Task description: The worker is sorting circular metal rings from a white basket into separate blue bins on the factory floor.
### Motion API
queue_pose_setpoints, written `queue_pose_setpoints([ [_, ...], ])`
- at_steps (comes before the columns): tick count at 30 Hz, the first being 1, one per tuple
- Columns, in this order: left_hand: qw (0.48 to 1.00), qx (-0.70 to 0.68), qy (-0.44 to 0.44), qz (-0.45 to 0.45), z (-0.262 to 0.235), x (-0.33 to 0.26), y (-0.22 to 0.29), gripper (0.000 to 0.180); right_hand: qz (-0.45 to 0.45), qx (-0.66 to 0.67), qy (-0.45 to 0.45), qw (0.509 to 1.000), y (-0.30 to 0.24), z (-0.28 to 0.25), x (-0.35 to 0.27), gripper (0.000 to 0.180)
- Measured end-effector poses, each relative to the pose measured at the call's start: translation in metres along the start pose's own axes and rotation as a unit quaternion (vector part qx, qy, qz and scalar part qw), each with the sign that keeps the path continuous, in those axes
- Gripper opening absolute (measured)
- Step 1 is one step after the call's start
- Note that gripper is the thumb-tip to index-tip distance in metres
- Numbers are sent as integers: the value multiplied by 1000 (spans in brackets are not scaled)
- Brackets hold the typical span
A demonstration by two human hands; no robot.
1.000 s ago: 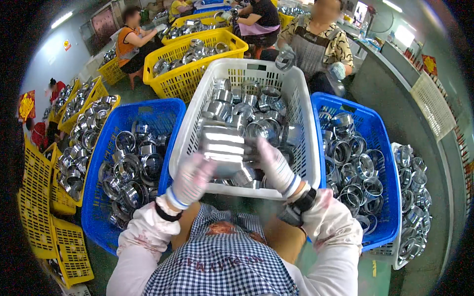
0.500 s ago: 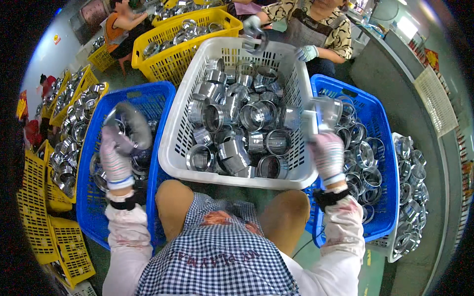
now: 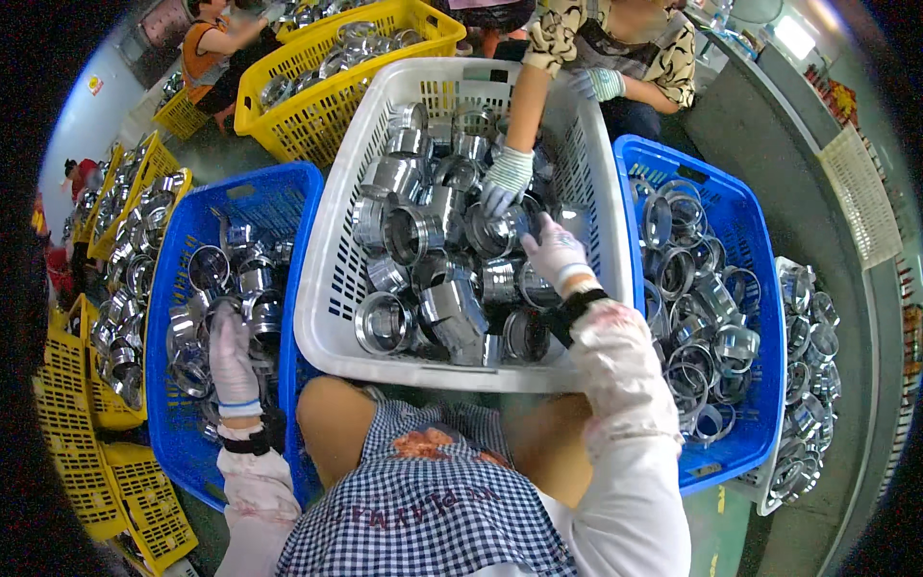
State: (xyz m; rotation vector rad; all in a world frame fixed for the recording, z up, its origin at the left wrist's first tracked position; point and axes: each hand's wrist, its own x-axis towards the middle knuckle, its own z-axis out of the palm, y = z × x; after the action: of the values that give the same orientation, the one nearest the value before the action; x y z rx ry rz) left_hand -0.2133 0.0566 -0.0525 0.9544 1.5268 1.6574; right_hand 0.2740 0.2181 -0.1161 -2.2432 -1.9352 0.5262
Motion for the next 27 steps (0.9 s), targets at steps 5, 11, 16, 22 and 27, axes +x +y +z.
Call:
queue_pose_setpoints([
  [5,999,23,-29,-11,23,-14,23,45,207,134,-89,965,-11,54,66,101],
  [11,998,38,-44,-19,32,-17,19,43,-146,-90,-179,969,-96,108,5,100],
  [16,987,82,-134,-39,61,-26,31,43,23,1,-186,982,-112,124,-2,74],
  [22,959,114,-261,14,68,-49,32,38,-56,-166,-190,966,-84,133,4,34],
  [27,935,158,-318,19,73,-64,42,34,-168,-200,-67,963,-36,105,-14,21],
])
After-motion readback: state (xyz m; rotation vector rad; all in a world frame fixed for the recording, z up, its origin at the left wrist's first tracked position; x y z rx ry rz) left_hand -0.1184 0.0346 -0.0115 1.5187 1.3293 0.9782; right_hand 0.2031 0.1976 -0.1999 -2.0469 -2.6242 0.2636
